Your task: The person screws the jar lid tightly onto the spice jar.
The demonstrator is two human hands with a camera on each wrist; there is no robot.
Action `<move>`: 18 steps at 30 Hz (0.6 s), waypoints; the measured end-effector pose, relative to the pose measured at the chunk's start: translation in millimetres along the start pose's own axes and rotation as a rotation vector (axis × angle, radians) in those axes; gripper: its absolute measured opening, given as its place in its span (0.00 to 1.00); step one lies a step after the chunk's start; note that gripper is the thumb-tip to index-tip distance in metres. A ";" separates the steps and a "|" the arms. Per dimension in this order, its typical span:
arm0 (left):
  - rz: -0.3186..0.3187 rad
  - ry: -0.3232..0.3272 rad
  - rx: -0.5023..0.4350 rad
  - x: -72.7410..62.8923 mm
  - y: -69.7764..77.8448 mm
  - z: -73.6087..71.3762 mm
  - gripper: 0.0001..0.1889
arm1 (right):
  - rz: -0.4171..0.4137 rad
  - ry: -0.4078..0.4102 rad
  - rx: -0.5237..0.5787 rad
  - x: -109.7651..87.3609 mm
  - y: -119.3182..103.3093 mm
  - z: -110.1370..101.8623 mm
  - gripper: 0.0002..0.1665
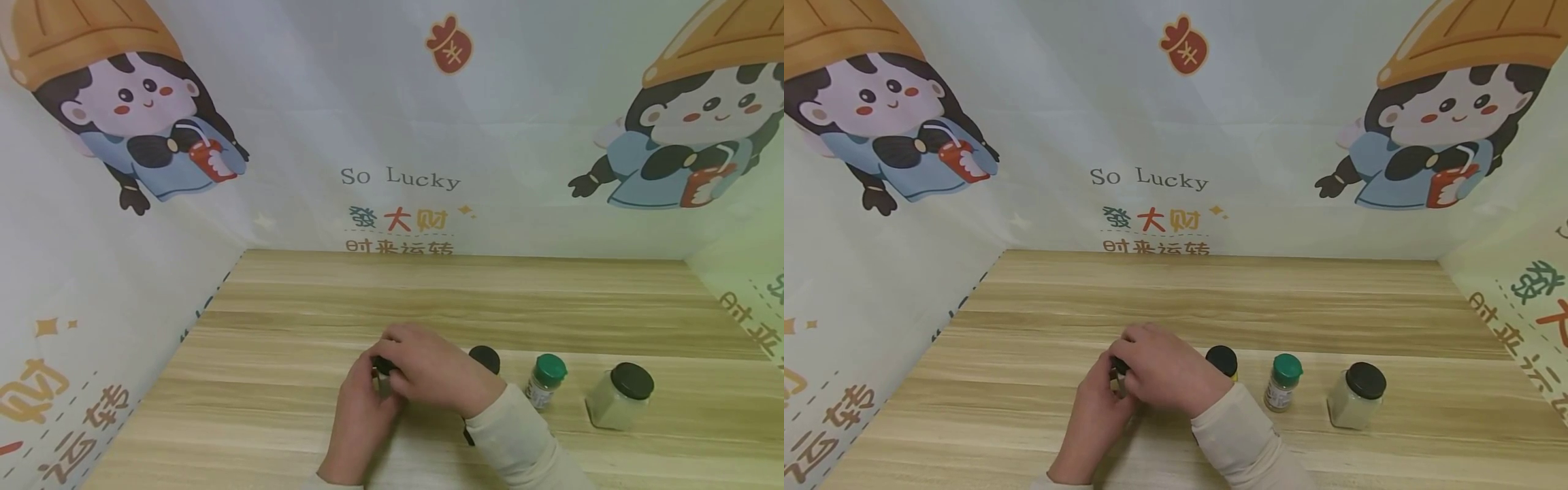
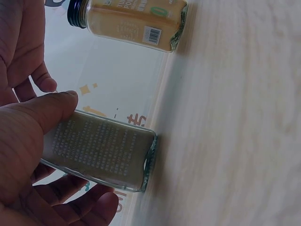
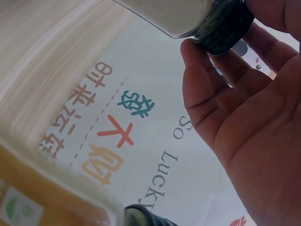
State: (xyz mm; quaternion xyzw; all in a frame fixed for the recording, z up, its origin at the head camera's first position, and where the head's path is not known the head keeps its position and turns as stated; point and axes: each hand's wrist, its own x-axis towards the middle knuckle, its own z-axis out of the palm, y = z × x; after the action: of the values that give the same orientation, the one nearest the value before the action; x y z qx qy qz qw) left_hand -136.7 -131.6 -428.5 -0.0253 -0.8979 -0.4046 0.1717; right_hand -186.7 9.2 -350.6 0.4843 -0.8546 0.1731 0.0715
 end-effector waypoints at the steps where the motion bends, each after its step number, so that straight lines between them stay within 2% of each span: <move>1: -0.001 -0.001 0.001 0.0 0.0 0.1 0.28 | 0.003 -0.002 -0.002 0.1 0.0 0.1 0.19; 11: -0.008 -0.008 -0.004 0.6 0.9 -0.2 0.27 | 0.036 -0.022 0.002 0.6 -0.5 0.6 0.16; 18: -0.007 -0.005 -0.001 -0.5 1.5 -1.2 0.27 | -0.002 0.001 0.001 -0.4 -0.7 0.8 0.25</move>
State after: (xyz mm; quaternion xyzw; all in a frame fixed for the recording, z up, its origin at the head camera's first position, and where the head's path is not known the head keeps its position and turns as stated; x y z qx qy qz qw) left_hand -135.7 -131.3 -426.8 -0.0230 -0.8981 -0.4056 0.1682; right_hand -185.9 8.9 -351.3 0.4850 -0.8540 0.1738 0.0719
